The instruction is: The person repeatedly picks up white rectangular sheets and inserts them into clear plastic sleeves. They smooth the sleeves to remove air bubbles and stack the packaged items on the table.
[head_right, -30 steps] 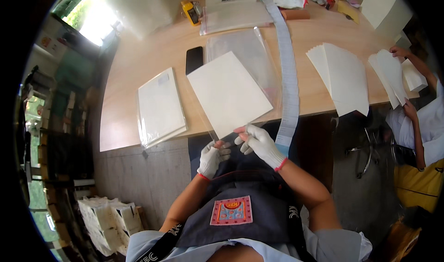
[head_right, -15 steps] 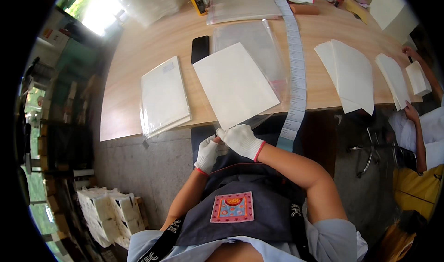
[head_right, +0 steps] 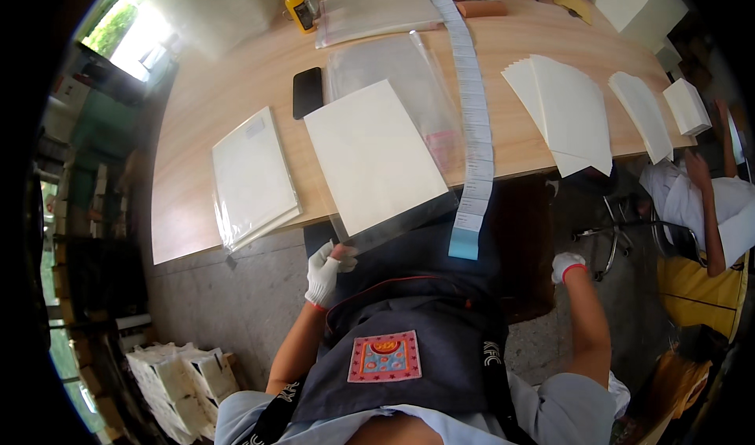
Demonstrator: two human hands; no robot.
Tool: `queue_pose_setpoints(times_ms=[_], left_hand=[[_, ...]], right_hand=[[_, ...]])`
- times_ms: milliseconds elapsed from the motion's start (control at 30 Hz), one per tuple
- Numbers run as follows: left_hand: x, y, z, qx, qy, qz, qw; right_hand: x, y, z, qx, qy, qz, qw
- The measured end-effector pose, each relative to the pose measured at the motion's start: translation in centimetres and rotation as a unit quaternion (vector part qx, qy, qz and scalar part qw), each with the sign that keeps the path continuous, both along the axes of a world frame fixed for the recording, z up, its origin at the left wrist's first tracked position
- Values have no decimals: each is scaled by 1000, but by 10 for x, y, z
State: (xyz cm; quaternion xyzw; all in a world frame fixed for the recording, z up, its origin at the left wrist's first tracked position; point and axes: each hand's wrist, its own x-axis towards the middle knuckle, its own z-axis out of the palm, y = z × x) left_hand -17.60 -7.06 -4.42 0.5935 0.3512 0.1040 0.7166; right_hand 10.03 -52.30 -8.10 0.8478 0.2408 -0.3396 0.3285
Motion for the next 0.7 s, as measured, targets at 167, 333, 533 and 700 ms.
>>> queue_pose_setpoints(times_ms=[167,333,533,700], left_hand=[[1,2,0,562,15,14,827],[20,9,-8,704,-74,-68,703],[15,7,-4,498,-56,2,865],[21,2,-12,370,-54,106,921]], right_hand=[[-14,132,92,403,56,-167,898],[-46,242,113,651,-77,268,706],[-24,258,76,658,-41,187,728],[-29,265,69,690,-61,148,706]])
